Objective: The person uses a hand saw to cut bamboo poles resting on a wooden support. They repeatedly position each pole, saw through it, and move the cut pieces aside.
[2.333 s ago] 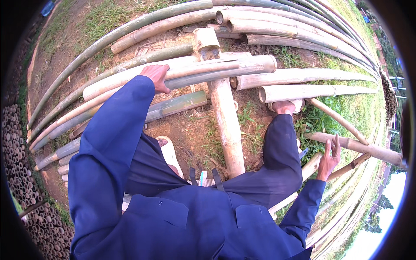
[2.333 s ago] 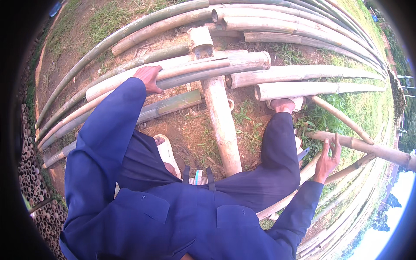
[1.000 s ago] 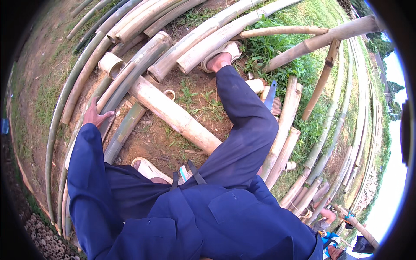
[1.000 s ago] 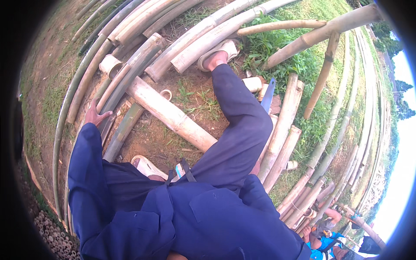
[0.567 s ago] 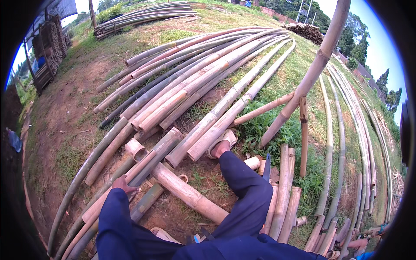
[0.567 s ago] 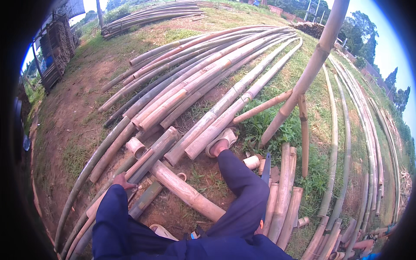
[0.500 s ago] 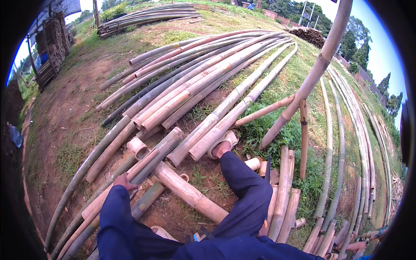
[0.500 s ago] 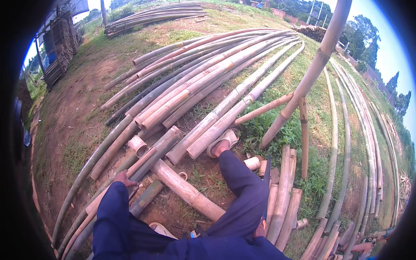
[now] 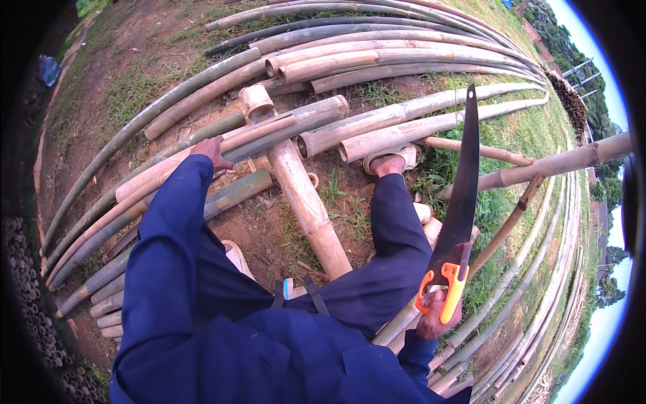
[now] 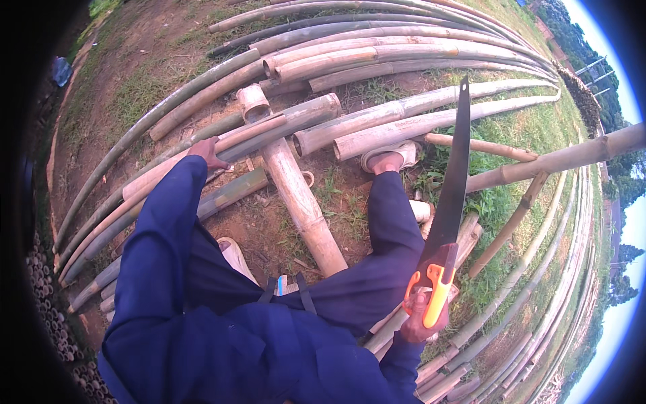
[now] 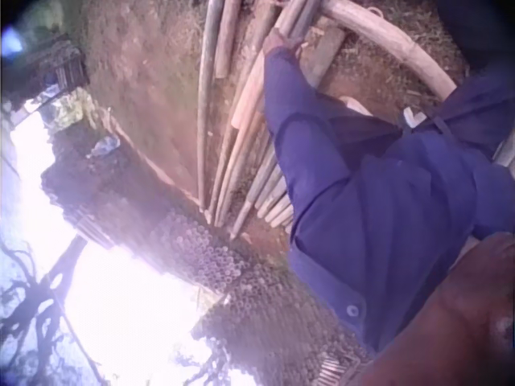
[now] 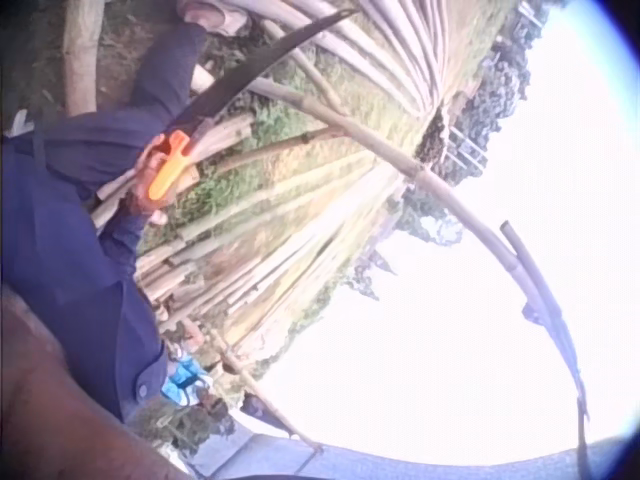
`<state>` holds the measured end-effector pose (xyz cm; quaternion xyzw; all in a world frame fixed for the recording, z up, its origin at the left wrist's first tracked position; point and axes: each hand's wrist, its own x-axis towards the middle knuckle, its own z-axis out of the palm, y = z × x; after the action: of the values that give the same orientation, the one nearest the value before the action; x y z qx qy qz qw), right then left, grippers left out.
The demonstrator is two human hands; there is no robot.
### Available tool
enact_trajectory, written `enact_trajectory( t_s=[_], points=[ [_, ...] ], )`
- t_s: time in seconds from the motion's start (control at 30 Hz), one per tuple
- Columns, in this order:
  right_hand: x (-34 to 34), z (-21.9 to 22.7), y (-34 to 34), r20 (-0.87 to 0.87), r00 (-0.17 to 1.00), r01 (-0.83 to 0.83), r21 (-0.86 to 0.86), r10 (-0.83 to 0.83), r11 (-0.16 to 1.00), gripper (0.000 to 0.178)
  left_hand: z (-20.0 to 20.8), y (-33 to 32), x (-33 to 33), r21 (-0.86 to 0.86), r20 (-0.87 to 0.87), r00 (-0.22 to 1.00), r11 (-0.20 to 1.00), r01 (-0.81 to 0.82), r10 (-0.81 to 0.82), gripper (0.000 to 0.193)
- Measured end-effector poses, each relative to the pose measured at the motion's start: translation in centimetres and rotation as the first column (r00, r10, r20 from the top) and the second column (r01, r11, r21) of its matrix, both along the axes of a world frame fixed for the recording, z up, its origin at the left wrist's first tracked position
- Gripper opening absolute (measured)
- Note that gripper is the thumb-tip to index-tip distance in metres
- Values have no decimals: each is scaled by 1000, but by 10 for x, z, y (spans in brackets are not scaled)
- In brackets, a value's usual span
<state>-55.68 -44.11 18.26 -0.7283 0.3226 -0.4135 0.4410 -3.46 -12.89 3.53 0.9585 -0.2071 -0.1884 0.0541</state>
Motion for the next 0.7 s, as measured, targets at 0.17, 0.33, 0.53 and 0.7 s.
enact_trajectory(
  t_s=[0.17, 0.33, 0.53, 0.7],
  points=[
    [139, -29, 6, 38, 919, -390, 239, 393, 889, 13, 6, 5, -13, 32, 24, 1000, 999, -13, 13, 95],
    [227, -80, 15, -60, 861, -499, 92, 505, 862, 17, 14, -9, -25, 63, 33, 998, 996, -63, 61, 92],
    [248, -113, 12, -53, 832, -530, 221, 553, 819, 18, 5, -4, -22, 57, 73, 996, 997, -60, 56, 83],
    [257, -106, 20, -137, 765, -635, 9, 630, 773, 18, 1, 0, -19, 56, 102, 994, 997, -48, 42, 84]
  ],
)
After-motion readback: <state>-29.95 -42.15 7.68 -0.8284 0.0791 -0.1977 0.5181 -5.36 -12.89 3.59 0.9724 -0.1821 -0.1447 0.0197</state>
